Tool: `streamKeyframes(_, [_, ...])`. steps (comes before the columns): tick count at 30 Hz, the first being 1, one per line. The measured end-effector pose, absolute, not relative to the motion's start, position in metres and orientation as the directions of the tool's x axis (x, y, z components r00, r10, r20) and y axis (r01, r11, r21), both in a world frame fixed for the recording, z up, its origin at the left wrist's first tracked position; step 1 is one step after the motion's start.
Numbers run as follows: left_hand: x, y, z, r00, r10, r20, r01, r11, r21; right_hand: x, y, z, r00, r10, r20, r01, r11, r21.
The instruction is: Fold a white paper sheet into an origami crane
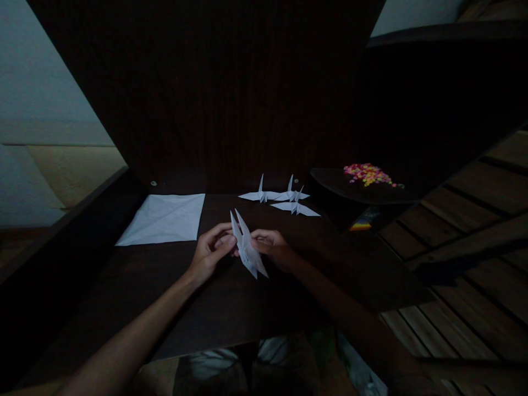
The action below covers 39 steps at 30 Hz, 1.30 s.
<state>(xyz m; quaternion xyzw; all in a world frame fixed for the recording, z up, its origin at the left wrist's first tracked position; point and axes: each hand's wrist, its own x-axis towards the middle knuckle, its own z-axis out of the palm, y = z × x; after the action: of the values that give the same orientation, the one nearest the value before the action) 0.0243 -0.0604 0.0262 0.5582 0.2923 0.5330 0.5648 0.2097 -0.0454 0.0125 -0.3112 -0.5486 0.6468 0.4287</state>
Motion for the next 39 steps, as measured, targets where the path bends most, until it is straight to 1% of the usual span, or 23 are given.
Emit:
streamKeyframes(2, [0.023, -0.06, 0.026, 0.271, 0.925, 0.265, -0.321, -0.173, 0.931, 0.21, -0.046, 0.011, -0.463, 0.885, 0.047, -0.21, -0.058, -0.976])
streamKeyframes(10, [0.02, -0.056, 0.028, 0.29, 0.923, 0.252, -0.365, -0.137, 0.921, 0.211, -0.043, 0.004, -0.473, 0.881, 0.037, -0.18, -0.056, -0.982])
streamKeyframes(17, [0.019, -0.054, 0.029, 0.232, 0.937, 0.26, -0.403, -0.15, 0.903, 0.21, -0.046, 0.011, -0.47, 0.883, 0.019, -0.132, -0.049, -0.99])
streamKeyframes(26, [0.017, -0.054, 0.033, 0.221, 0.929, 0.297, -0.285, -0.229, 0.931, 0.209, -0.047, 0.016, -0.463, 0.885, 0.038, -0.119, -0.02, -0.993])
streamKeyframes(33, [0.017, -0.052, 0.031, 0.195, 0.913, 0.36, -0.226, -0.315, 0.922, 0.209, -0.045, 0.01, -0.456, 0.888, 0.052, -0.118, -0.003, -0.993])
streamKeyframes(39, [0.016, -0.052, 0.037, 0.191, 0.889, 0.416, -0.092, -0.405, 0.91, 0.208, -0.046, 0.013, -0.419, 0.905, 0.066, -0.107, 0.023, -0.994])
